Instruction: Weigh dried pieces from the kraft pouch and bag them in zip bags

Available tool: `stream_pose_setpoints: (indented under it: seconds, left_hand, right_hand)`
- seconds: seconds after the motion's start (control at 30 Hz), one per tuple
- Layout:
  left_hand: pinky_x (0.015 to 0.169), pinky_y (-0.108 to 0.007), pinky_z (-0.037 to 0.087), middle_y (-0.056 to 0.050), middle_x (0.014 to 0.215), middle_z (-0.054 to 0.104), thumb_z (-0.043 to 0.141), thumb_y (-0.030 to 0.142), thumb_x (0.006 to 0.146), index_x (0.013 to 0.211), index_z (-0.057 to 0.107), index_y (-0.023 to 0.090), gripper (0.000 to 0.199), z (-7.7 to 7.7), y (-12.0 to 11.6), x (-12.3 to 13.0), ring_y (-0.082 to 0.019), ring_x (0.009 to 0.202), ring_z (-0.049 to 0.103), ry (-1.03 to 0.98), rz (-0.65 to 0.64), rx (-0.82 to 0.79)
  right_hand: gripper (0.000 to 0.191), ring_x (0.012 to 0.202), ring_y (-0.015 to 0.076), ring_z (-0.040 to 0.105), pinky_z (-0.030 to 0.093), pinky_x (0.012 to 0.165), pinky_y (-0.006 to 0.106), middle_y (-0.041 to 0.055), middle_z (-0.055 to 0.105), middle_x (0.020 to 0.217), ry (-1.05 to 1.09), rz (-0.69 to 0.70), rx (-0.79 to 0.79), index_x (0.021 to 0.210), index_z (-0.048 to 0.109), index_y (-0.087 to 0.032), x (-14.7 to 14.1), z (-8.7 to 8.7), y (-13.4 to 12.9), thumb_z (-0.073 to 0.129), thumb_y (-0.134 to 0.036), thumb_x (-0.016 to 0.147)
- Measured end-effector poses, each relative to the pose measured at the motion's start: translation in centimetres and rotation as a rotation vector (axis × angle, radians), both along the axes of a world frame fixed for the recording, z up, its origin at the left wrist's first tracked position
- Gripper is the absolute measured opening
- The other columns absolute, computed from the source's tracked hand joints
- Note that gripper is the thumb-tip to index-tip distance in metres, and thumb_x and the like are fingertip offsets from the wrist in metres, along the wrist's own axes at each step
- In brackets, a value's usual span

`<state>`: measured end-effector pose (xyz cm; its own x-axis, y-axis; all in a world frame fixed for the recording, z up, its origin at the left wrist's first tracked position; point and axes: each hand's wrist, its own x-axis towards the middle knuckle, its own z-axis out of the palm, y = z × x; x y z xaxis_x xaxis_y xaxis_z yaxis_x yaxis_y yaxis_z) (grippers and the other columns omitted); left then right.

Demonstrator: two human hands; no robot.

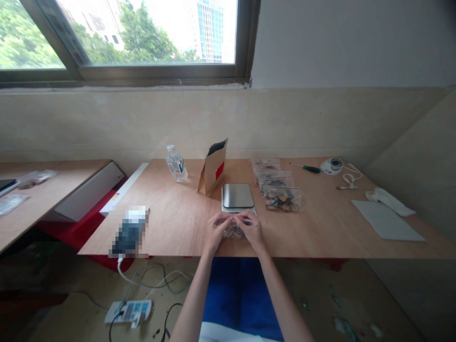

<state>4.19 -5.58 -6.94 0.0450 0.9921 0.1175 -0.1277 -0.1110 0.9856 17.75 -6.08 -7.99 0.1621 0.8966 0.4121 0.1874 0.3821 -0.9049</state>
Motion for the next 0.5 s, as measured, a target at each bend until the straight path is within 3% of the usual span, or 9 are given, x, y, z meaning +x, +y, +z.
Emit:
stream_pose_setpoints:
  seconds: [0.5]
  left_hand:
    - [0.073,-0.026,0.047,-0.004,0.076,0.068,0.066,0.038,0.073,0.077,0.07,0.015,0.024,-1.1,0.3,-0.6,-0.017,0.077,0.062,-0.067,-0.036,-0.081]
  right_hand:
    - [0.023,0.077,0.0177,0.059,0.044,0.072,0.027,0.002,0.064,0.078,0.115,0.048,-0.106,0.077,0.07,-0.021,0.3,-0.1,-0.3,0.055,-0.037,0.084]
